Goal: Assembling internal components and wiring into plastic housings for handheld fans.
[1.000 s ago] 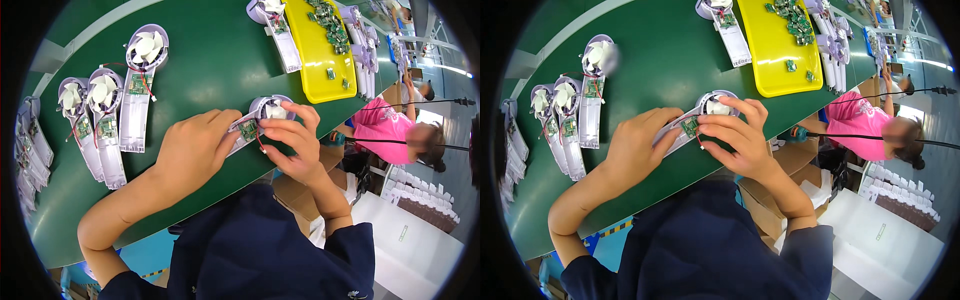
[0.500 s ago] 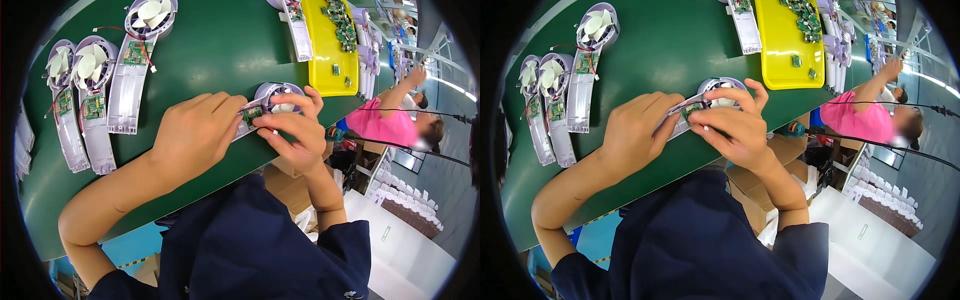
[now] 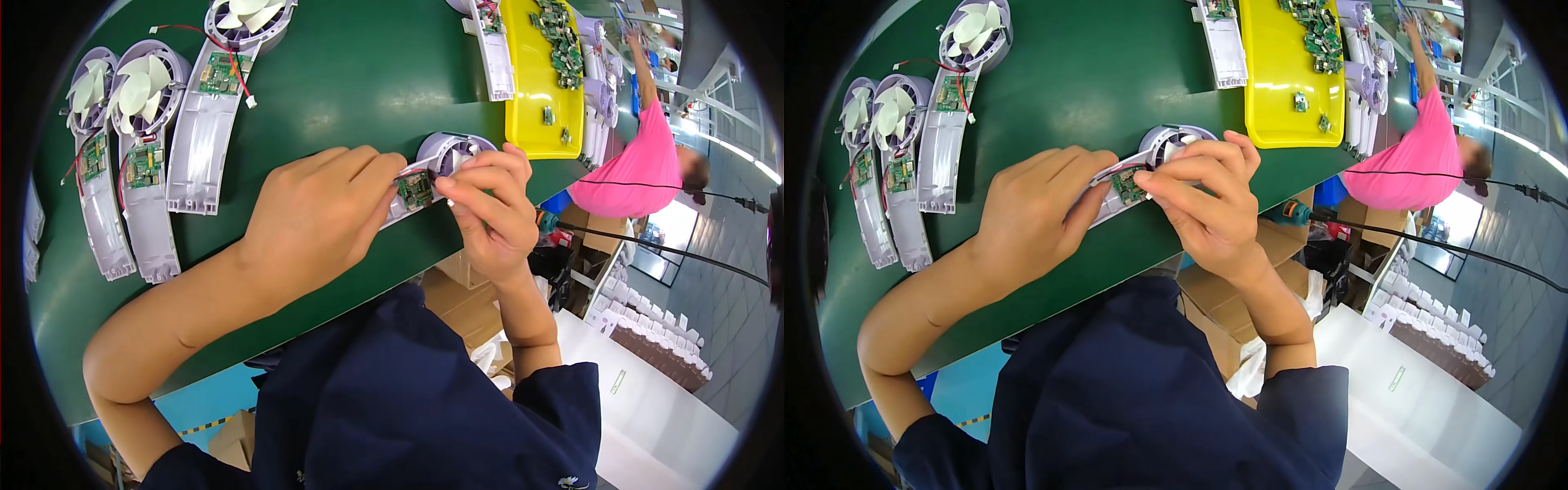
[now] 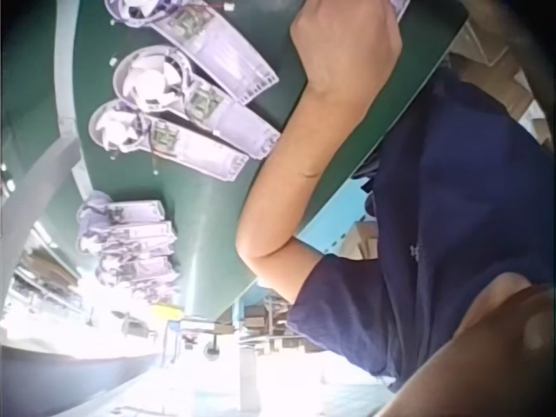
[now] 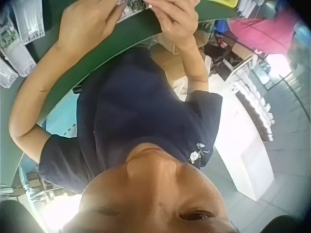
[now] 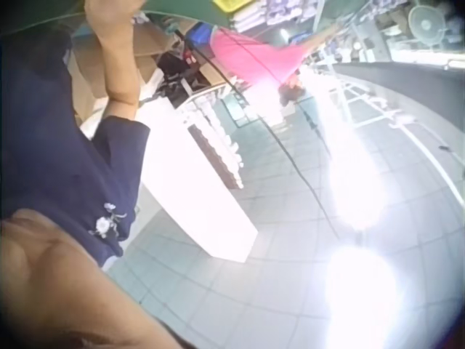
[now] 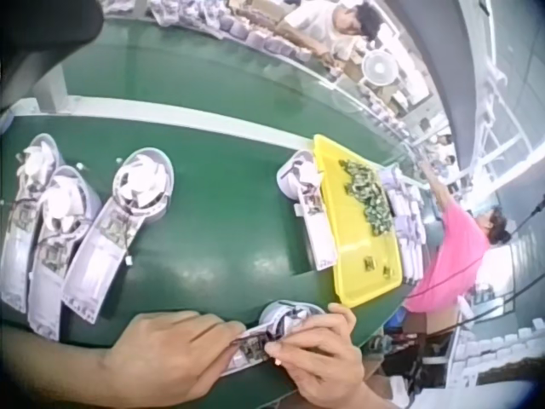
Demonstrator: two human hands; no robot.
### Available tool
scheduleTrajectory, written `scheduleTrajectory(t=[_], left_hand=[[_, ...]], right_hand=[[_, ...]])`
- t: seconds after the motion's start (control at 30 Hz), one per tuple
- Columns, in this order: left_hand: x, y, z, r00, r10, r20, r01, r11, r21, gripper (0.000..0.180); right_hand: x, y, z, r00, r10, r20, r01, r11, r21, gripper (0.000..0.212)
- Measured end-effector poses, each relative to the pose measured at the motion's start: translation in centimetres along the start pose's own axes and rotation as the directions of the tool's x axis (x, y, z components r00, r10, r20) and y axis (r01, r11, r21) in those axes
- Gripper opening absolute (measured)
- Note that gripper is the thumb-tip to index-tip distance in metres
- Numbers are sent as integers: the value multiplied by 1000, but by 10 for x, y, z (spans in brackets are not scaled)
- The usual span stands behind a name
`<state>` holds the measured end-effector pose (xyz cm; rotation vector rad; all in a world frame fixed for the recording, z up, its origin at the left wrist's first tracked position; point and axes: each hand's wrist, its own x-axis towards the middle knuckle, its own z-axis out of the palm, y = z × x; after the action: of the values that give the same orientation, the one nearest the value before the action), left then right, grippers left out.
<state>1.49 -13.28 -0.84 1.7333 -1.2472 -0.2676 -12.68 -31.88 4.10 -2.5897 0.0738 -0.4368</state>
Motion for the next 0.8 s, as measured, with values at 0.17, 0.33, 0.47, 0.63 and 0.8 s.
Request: scheduleTrajectory(t=[0.17, 0.33, 0.47, 0.63, 0.8], left_hand=[[-2, -1, 1, 1000, -10, -4, 10, 1000, -1, 24], [-4, -3, 3, 1000, -4, -19, 4, 1000, -24, 27], [-2, -3, 1, 999, -40, -7, 39, 998, -43, 26], [0, -2, 0, 996, -88, -6, 87, 993, -82, 24], [-3, -4, 1, 998, -60, -28, 58, 997, -47, 23]], right_hand=[[3, 2, 1, 994, 87, -71, -81, 993, 87, 19], [18, 4, -12, 998, -5, 62, 6, 1000, -23, 19], [42, -3, -21, 963, -132, 236, 183, 960, -210, 23], [63, -17, -26, 890, -243, 385, 371, 877, -304, 25], [72, -27, -25, 846, -216, 488, 417, 838, -352, 25]])
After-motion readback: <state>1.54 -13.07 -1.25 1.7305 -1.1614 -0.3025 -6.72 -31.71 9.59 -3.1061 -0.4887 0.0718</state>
